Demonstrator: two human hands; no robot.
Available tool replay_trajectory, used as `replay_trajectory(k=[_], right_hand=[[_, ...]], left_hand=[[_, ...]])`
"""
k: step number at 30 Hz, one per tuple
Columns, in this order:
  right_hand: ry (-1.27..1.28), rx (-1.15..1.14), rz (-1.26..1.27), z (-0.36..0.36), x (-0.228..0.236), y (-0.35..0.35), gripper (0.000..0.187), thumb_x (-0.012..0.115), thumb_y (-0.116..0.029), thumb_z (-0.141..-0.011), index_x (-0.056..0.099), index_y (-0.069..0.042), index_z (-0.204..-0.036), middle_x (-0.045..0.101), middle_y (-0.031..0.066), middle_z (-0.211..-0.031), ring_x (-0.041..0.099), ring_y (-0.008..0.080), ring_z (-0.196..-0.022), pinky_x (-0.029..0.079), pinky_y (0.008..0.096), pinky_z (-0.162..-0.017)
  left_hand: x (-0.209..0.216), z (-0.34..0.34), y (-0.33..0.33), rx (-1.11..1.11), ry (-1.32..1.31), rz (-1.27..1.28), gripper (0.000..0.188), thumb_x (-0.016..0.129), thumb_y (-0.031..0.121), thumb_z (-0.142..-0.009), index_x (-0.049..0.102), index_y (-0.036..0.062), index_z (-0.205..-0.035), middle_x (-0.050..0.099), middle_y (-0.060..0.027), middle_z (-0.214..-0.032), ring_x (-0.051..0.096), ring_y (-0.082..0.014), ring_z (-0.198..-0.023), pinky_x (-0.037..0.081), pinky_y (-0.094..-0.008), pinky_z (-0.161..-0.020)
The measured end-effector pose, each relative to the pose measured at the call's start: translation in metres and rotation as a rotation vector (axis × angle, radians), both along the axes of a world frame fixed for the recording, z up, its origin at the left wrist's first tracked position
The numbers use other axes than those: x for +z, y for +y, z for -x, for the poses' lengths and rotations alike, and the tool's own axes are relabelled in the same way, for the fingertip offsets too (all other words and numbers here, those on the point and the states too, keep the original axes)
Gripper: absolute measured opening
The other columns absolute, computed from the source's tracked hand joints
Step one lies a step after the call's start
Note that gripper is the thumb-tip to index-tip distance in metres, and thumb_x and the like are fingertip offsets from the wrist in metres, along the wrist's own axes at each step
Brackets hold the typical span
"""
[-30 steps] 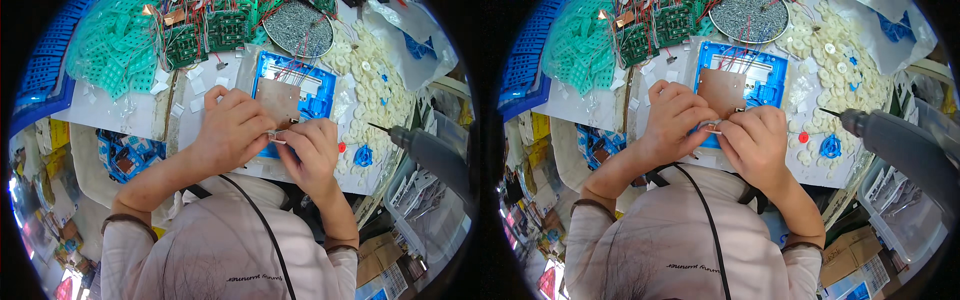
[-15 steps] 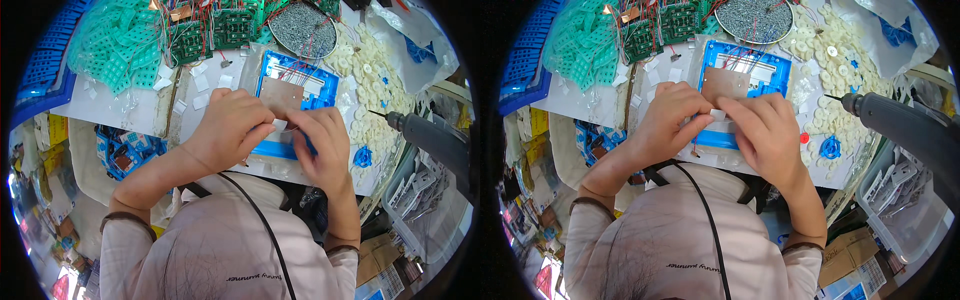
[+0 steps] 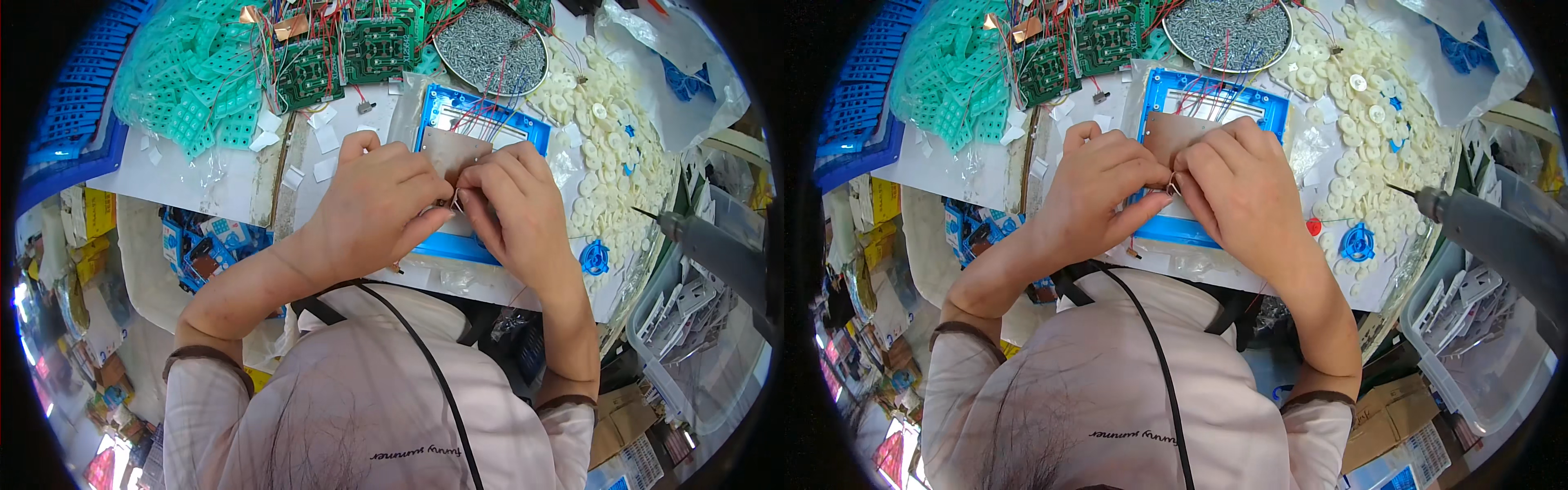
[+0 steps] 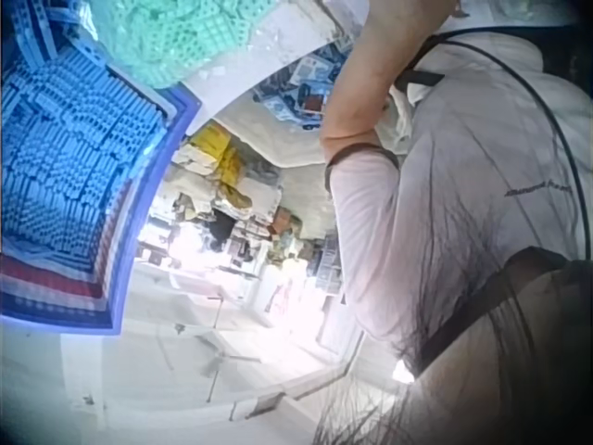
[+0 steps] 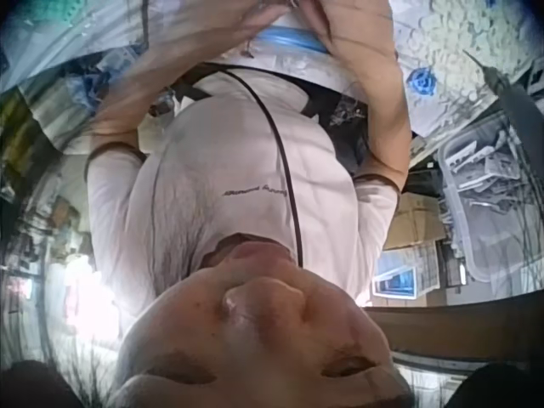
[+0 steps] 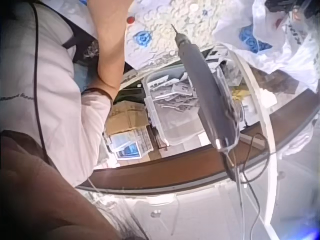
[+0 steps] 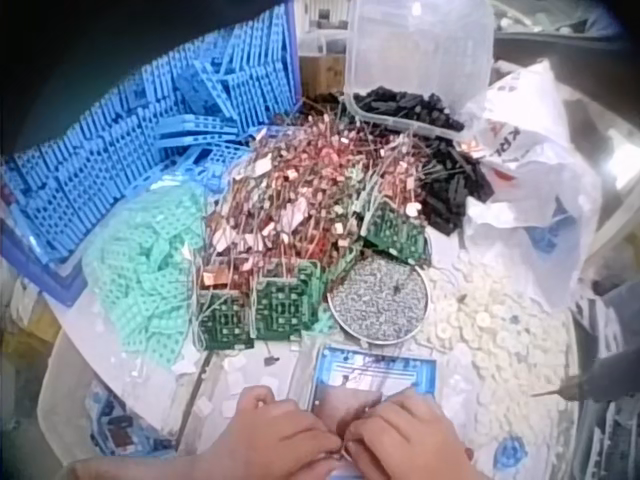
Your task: Assembling the internal components and housing of a calculator at a workbench.
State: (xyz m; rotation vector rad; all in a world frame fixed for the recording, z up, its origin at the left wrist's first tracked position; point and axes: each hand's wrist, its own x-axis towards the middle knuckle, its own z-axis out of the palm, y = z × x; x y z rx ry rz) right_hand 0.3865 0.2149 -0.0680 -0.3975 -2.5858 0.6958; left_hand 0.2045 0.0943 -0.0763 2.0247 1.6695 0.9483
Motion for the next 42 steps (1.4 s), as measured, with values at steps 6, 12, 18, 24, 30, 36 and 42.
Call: replay_trajectory(k=[6,12,18,24,30,36,42], right_hand=[[-0.043,-0.001,0.208,-0.005,0.005,-0.002,0.016,0.073,-0.008,-0.081,0.063,-0.008,-0.093,0.064,0.0054,-0.086,0.056,0.0273,-0.082,0.044,0.0393,-0.074],[-0.050,-0.032,0.301,-0.007,0.004,-0.001,0.012,0.072,-0.009,-0.083,0.064,-0.008,-0.092,0.064,0.0057,-0.082,0.056,0.0277,-0.081,0.044,0.0392,-0.075],[-0.050,-0.043,0.309,-0.006,0.005,-0.002,0.011,0.072,-0.008,-0.083,0.065,-0.008,-0.092,0.064,0.0059,-0.078,0.056,0.0278,-0.079,0.044,0.0390,-0.074],[-0.036,-0.079,0.328,-0.004,0.006,-0.003,0.010,0.072,-0.007,-0.083,0.065,-0.007,-0.091,0.064,0.0066,-0.077,0.056,0.0281,-0.078,0.046,0.0392,-0.073],[-0.034,-0.094,0.356,-0.004,0.008,-0.003,0.011,0.072,-0.007,-0.083,0.065,-0.007,-0.091,0.064,0.0065,-0.077,0.056,0.0277,-0.078,0.046,0.0386,-0.073],[-0.021,-0.092,0.343,-0.004,0.006,-0.004,0.011,0.072,-0.007,-0.083,0.065,-0.007,-0.091,0.064,0.0072,-0.079,0.057,0.0276,-0.079,0.046,0.0385,-0.072],[0.000,-0.091,0.325,-0.004,0.005,-0.004,0.010,0.072,-0.006,-0.083,0.065,-0.006,-0.090,0.064,0.0081,-0.081,0.057,0.0278,-0.078,0.046,0.0384,-0.070]], left_hand=[[-0.004,0.001,0.004,0.014,-0.081,0.069,0.011,0.075,0.020,-0.084,0.067,0.0129,-0.089,0.063,0.0001,-0.085,0.059,-0.0203,-0.082,0.032,-0.0413,-0.085],[0.003,0.002,0.005,0.006,-0.061,0.058,0.011,0.076,0.010,-0.082,0.067,0.0095,-0.089,0.066,-0.0008,-0.087,0.059,-0.0205,-0.081,0.033,-0.0387,-0.082],[0.006,0.001,0.007,0.035,-0.148,0.172,0.008,0.072,0.007,-0.083,0.067,0.0096,-0.089,0.066,-0.0007,-0.086,0.060,-0.0189,-0.082,0.032,-0.0367,-0.083],[0.008,-0.001,0.007,0.110,-0.148,0.173,0.008,0.071,0.006,-0.083,0.067,0.0101,-0.088,0.066,0.0002,-0.086,0.060,-0.0158,-0.082,0.032,-0.0359,-0.084],[0.002,-0.009,0.006,0.165,-0.246,0.104,0.008,0.071,0.013,-0.082,0.063,0.0136,-0.085,0.062,0.0024,-0.078,0.061,-0.0177,-0.076,0.030,-0.0404,-0.080],[0.001,-0.016,0.009,0.201,-0.277,0.086,0.009,0.067,0.006,-0.078,0.061,0.0120,-0.082,0.059,0.0019,-0.075,0.059,-0.0173,-0.073,0.029,-0.0402,-0.079],[-0.007,-0.012,0.007,0.211,-0.231,0.041,0.010,0.066,0.006,-0.075,0.062,0.0129,-0.081,0.060,0.0021,-0.078,0.059,-0.0172,-0.075,0.028,-0.0403,-0.081]])
